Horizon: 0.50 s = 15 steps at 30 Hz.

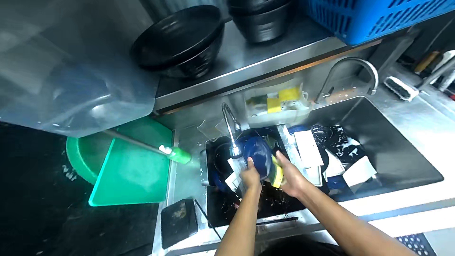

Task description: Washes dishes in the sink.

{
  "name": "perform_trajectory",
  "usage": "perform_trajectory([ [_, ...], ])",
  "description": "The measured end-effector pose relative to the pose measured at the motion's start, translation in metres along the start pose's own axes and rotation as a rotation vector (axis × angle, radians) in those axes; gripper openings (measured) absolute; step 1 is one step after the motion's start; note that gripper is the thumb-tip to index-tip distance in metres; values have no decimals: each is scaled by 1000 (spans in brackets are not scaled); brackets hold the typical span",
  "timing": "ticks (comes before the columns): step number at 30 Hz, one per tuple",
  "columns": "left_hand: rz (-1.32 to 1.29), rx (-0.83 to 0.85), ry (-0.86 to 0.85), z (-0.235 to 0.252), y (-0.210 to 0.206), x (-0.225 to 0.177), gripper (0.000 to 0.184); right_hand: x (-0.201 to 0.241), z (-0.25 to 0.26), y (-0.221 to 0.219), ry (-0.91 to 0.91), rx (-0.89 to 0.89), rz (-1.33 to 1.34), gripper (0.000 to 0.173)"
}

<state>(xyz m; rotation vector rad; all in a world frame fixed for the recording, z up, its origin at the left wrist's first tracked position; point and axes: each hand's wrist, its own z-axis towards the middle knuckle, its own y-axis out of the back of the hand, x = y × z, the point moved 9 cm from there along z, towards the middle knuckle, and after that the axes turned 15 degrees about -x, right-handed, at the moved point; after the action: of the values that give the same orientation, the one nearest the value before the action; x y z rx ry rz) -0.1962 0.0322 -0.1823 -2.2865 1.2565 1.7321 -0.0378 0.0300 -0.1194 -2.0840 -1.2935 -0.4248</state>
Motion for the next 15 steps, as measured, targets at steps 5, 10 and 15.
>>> perform_trajectory([
  [5,169,377,-248,-10,-24,9,42,16,39,61,95,-30,-237,49],
  [10,374,188,-404,53,52,5,31,40,58,187,156,-436,171,29],
  [15,358,-219,-529,121,141,-27,35,12,73,309,124,-782,506,27],
])
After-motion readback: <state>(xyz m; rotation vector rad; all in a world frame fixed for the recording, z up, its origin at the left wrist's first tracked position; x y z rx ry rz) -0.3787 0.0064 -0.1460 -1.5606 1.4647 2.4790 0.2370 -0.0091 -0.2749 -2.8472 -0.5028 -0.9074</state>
